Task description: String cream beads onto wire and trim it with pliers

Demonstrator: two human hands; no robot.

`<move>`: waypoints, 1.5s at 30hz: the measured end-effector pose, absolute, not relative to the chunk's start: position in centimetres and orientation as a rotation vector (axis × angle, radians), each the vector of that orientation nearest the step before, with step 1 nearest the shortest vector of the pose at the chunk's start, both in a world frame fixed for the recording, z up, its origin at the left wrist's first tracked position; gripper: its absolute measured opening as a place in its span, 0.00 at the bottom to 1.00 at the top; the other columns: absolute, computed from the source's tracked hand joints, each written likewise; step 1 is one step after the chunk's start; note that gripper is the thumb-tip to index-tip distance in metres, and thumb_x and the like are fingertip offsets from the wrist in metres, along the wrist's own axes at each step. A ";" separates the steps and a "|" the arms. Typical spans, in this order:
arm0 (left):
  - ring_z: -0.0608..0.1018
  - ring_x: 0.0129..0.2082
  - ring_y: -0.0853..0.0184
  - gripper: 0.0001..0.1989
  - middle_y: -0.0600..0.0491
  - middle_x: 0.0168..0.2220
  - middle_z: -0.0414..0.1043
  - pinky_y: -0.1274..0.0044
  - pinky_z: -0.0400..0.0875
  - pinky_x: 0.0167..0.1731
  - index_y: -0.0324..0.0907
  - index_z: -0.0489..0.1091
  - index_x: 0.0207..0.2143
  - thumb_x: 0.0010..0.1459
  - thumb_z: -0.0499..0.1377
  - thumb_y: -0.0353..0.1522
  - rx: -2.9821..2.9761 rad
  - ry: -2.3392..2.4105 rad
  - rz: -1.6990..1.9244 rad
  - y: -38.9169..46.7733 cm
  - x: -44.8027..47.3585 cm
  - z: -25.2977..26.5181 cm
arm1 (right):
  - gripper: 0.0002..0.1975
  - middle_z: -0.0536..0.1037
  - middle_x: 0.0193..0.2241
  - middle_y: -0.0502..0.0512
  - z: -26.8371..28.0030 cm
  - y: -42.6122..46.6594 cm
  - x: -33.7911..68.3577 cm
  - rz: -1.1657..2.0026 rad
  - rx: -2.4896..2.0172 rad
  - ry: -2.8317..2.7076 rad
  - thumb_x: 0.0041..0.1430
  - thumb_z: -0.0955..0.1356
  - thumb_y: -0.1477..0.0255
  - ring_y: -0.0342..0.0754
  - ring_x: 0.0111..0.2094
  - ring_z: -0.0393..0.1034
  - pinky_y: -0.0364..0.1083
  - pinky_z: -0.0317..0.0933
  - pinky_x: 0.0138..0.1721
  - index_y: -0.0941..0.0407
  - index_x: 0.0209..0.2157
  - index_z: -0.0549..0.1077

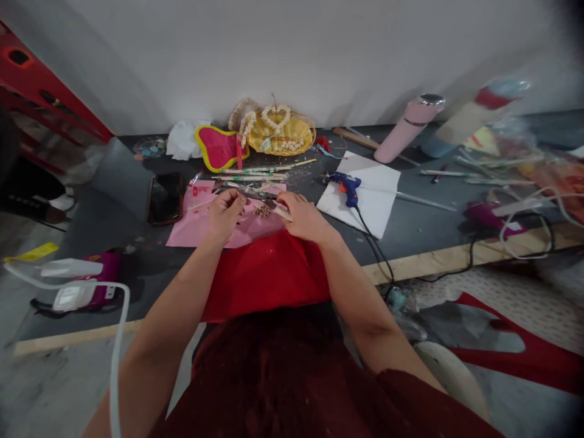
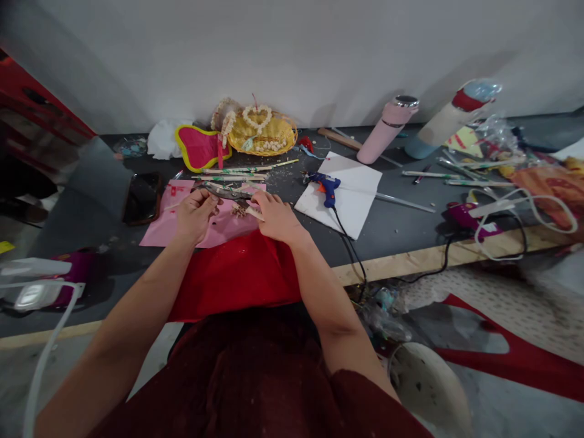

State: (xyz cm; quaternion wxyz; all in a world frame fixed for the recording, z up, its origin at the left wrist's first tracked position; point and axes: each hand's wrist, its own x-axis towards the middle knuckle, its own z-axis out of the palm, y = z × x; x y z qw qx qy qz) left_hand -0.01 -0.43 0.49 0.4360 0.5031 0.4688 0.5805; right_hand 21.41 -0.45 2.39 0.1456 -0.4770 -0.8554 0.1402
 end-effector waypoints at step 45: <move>0.67 0.19 0.77 0.06 0.55 0.24 0.72 0.84 0.61 0.20 0.40 0.72 0.27 0.51 0.63 0.33 1.228 1.114 1.527 -0.5 0.0 0.4 | 0.36 0.67 0.55 0.61 2.2 -0.5 20.9 0.347 -1.432 -2.518 0.52 0.62 0.78 0.55 0.51 0.65 0.53 0.62 0.48 0.51 0.63 0.49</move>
